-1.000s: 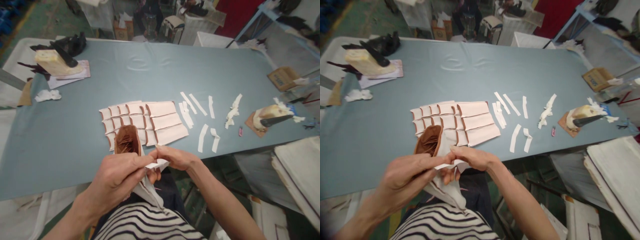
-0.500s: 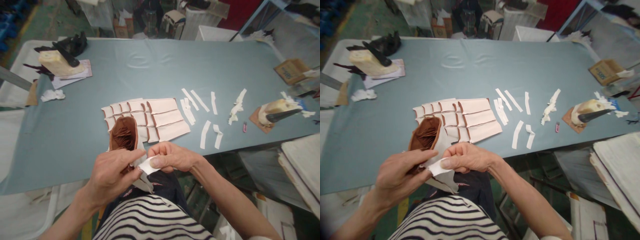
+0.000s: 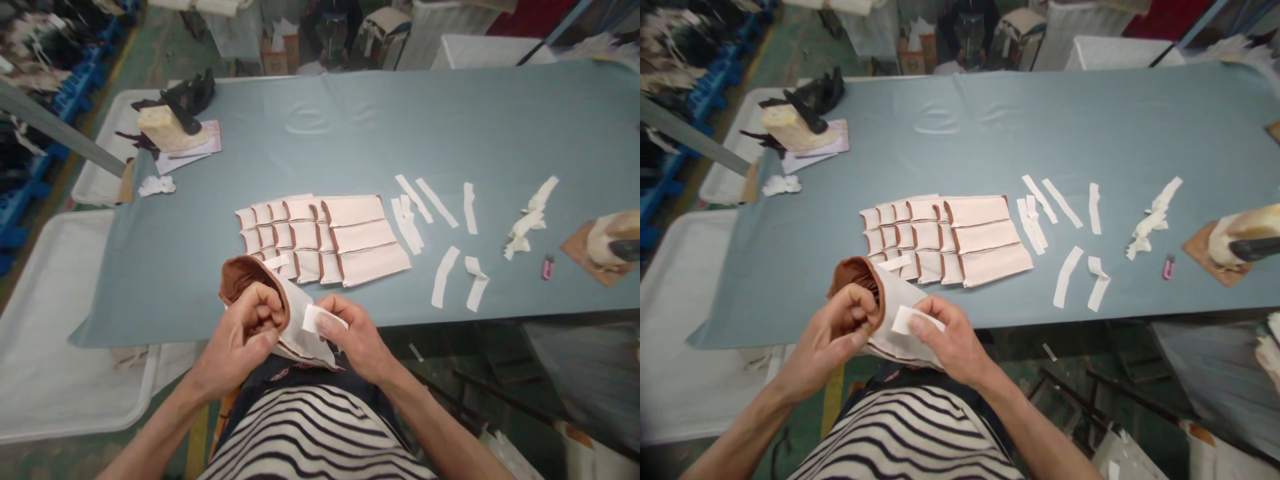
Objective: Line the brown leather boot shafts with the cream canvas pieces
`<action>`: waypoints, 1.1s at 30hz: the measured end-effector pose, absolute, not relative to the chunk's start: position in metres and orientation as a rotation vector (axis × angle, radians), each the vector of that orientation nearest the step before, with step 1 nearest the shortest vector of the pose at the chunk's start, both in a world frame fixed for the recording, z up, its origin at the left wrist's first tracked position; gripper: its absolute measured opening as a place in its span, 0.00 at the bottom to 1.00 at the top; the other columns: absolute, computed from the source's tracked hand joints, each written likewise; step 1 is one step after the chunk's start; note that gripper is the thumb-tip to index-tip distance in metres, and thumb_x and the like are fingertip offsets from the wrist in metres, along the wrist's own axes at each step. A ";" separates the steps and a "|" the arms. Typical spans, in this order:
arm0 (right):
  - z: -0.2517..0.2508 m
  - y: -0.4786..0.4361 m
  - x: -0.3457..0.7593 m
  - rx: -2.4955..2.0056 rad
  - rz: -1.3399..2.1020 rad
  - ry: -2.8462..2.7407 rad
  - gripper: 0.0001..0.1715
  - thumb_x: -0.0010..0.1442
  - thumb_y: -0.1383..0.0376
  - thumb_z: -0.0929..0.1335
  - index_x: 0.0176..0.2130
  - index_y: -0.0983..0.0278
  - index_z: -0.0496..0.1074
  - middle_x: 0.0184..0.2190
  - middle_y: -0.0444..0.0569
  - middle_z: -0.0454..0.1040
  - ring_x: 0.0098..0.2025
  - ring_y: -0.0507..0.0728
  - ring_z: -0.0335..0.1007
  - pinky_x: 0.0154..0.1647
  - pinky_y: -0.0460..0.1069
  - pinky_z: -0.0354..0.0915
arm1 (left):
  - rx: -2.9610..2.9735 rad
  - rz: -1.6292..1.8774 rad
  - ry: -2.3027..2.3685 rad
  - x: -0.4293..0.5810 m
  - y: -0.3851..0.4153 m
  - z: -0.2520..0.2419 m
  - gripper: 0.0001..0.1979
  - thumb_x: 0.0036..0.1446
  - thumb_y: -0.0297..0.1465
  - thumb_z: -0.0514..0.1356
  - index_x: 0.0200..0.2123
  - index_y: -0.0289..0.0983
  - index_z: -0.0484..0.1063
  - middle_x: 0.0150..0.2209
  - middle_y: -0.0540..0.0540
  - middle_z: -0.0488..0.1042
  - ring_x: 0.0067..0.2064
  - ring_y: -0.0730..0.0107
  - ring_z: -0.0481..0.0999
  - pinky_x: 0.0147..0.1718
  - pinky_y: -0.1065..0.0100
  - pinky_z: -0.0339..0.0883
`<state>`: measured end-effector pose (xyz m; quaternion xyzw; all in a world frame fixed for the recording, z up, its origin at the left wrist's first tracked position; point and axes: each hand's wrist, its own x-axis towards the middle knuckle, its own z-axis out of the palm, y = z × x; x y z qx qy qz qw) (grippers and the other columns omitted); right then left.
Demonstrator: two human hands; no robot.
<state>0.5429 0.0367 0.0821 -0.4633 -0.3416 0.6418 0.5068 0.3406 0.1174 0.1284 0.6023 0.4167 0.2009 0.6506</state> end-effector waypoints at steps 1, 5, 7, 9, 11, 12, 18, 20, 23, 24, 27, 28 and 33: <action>0.085 0.034 0.540 -1.088 1.498 -0.869 0.28 0.67 0.42 0.73 0.34 0.63 0.71 0.32 0.46 0.75 0.33 0.53 0.68 0.37 0.47 0.66 | 1.358 0.446 0.936 0.339 0.118 0.127 0.11 0.57 0.35 0.66 0.37 0.39 0.66 0.29 0.53 0.70 0.28 0.73 0.65 0.26 0.74 0.61; 0.100 0.026 0.534 -1.103 1.266 -1.058 0.17 0.73 0.54 0.70 0.36 0.62 0.72 0.46 0.53 0.80 0.47 0.57 0.75 0.53 0.53 0.68 | 1.261 0.552 1.014 0.339 0.126 0.122 0.12 0.56 0.36 0.68 0.36 0.38 0.68 0.31 0.51 0.73 0.29 0.71 0.70 0.28 0.73 0.65; 0.103 0.026 0.531 -1.206 1.137 -1.139 0.12 0.73 0.59 0.70 0.36 0.61 0.72 0.46 0.53 0.81 0.48 0.58 0.77 0.54 0.53 0.69 | 1.155 0.655 1.090 0.345 0.133 0.119 0.13 0.54 0.36 0.69 0.35 0.39 0.68 0.31 0.52 0.73 0.29 0.71 0.70 0.27 0.73 0.64; 0.102 0.028 0.527 -1.265 0.965 -1.276 0.09 0.72 0.63 0.69 0.37 0.60 0.72 0.47 0.54 0.81 0.51 0.59 0.78 0.55 0.55 0.70 | 1.073 0.771 1.159 0.356 0.138 0.120 0.14 0.49 0.35 0.69 0.32 0.39 0.67 0.30 0.53 0.72 0.28 0.72 0.68 0.27 0.73 0.62; 0.096 0.032 0.523 -1.295 0.691 -1.475 0.06 0.71 0.67 0.70 0.37 0.60 0.73 0.51 0.56 0.81 0.55 0.61 0.77 0.57 0.57 0.70 | 1.043 0.877 1.205 0.368 0.143 0.124 0.12 0.45 0.34 0.68 0.28 0.39 0.67 0.29 0.53 0.70 0.29 0.73 0.66 0.27 0.73 0.60; 0.093 0.035 0.522 -1.319 0.534 -1.568 0.06 0.70 0.69 0.70 0.37 0.60 0.74 0.52 0.56 0.81 0.55 0.61 0.76 0.57 0.57 0.69 | 1.040 0.909 1.215 0.374 0.145 0.126 0.11 0.44 0.34 0.67 0.26 0.39 0.66 0.29 0.53 0.69 0.29 0.73 0.64 0.27 0.73 0.59; 0.072 0.048 0.522 -1.429 0.208 -1.718 0.12 0.73 0.70 0.67 0.35 0.60 0.74 0.34 0.50 0.80 0.36 0.57 0.73 0.39 0.52 0.67 | 0.992 0.869 1.154 0.380 0.149 0.132 0.12 0.50 0.39 0.63 0.23 0.39 0.66 0.25 0.52 0.63 0.26 0.71 0.60 0.24 0.69 0.57; 0.071 0.049 0.524 -1.380 0.249 -1.732 0.12 0.73 0.69 0.67 0.35 0.61 0.74 0.34 0.50 0.81 0.35 0.56 0.72 0.38 0.51 0.68 | 1.026 0.833 1.137 0.371 0.149 0.131 0.14 0.55 0.41 0.62 0.24 0.39 0.69 0.25 0.52 0.65 0.26 0.70 0.62 0.24 0.68 0.58; 0.073 0.047 0.526 -1.353 0.251 -1.736 0.12 0.73 0.69 0.68 0.35 0.61 0.74 0.35 0.51 0.81 0.35 0.56 0.73 0.37 0.51 0.68 | 1.195 0.733 1.114 0.353 0.149 0.130 0.13 0.59 0.42 0.63 0.30 0.38 0.74 0.28 0.50 0.71 0.27 0.69 0.66 0.25 0.68 0.61; 0.074 0.046 0.526 -1.354 0.252 -1.739 0.11 0.73 0.69 0.68 0.35 0.61 0.74 0.35 0.51 0.81 0.35 0.56 0.73 0.37 0.51 0.68 | 1.283 0.690 1.109 0.347 0.149 0.131 0.12 0.59 0.41 0.63 0.32 0.38 0.75 0.30 0.50 0.73 0.29 0.68 0.69 0.27 0.68 0.63; 0.075 0.044 0.526 -1.371 0.261 -1.742 0.12 0.73 0.69 0.68 0.35 0.60 0.75 0.35 0.51 0.82 0.35 0.56 0.73 0.36 0.51 0.69 | 1.533 0.583 1.116 0.338 0.147 0.136 0.09 0.59 0.38 0.64 0.35 0.37 0.76 0.32 0.49 0.77 0.34 0.65 0.74 0.34 0.68 0.67; 0.075 0.044 0.525 -1.375 0.257 -1.744 0.12 0.73 0.69 0.68 0.35 0.60 0.75 0.35 0.50 0.82 0.35 0.56 0.74 0.36 0.51 0.69 | 1.592 0.563 1.124 0.338 0.146 0.138 0.09 0.60 0.37 0.63 0.34 0.37 0.76 0.32 0.49 0.76 0.34 0.65 0.74 0.34 0.68 0.67; 0.074 0.043 0.521 -1.387 0.205 -1.762 0.12 0.73 0.69 0.68 0.35 0.61 0.75 0.36 0.51 0.83 0.34 0.56 0.73 0.36 0.50 0.69 | 1.726 0.553 1.120 0.342 0.143 0.144 0.09 0.61 0.35 0.59 0.32 0.37 0.74 0.28 0.52 0.73 0.30 0.69 0.71 0.31 0.69 0.64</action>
